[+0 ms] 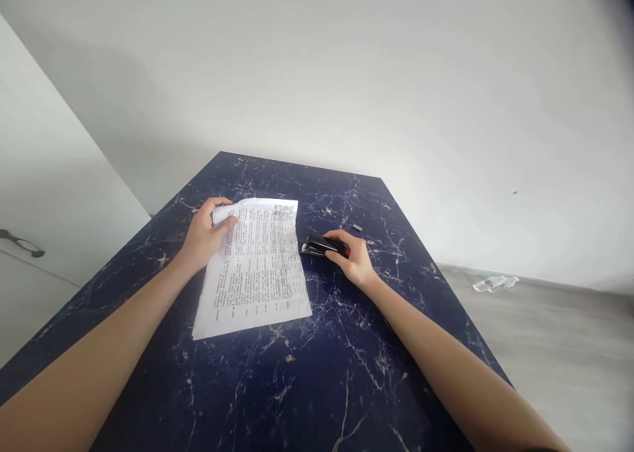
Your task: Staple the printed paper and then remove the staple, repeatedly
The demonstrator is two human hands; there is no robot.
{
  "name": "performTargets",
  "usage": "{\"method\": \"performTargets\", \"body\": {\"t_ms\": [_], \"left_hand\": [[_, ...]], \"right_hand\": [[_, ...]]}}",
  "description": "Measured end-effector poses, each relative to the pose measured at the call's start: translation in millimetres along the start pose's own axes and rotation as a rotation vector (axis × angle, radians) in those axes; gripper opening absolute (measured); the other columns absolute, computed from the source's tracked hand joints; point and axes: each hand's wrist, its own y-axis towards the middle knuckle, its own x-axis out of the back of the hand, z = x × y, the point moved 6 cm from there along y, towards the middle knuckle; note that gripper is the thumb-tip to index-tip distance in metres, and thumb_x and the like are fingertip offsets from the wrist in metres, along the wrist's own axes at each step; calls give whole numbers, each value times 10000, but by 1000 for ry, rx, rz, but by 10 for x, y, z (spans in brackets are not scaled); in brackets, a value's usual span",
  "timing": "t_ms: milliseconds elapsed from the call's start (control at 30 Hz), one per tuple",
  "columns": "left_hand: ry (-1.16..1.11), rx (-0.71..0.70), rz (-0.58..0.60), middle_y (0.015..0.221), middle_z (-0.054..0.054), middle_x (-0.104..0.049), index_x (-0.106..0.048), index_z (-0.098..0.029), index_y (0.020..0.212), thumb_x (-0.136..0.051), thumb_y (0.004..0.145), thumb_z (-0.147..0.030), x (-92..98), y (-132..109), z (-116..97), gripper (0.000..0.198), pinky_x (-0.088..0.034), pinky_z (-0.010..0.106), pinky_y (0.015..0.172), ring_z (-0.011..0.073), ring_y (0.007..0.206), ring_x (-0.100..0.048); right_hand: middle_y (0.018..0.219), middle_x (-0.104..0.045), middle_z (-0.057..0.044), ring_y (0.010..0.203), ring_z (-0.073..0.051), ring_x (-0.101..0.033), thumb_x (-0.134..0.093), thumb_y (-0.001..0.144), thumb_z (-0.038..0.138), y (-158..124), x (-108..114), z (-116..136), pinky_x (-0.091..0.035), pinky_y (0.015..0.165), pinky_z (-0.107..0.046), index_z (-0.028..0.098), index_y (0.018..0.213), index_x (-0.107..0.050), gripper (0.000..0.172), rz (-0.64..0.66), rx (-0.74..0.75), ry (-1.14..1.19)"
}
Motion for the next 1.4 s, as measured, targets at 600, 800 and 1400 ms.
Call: {"method": "performTargets", "body": {"t_ms": [600, 800, 1400], "left_hand": [[-311, 79, -95, 1051, 54, -728, -641, -232, 1141, -776, 830, -236, -50, -3, 126, 339, -632, 374, 845, 245, 997, -724], [-334, 128, -98, 1080, 66, -751, -677, -219, 1101, -733, 874, -247, -58, -17, 120, 235, -636, 369, 843, 235, 976, -741], [-433, 140, -207, 1078, 74, -775, -736, -199, 1069, -750, 877, -301, 11, -5, 167, 218, -649, 421, 870, 264, 1004, -748]], "right_hand": [[982, -730, -39, 846, -223, -666, -636, 756, 207, -81, -100, 188, -501, 758, -345, 213, 1038, -690, 287, 252, 173, 140], [991, -738, -53, 856, -230, -677, -582, 860, 353, -83, -175, 253, -526, 782, -362, 217, 1035, -688, 247, 320, 136, 122], [612, -612, -32, 555, -166, -534, -395, 1071, 345, -243, -253, 503, -388, 621, -335, 208, 659, -594, 477, -105, 119, -375]]}}
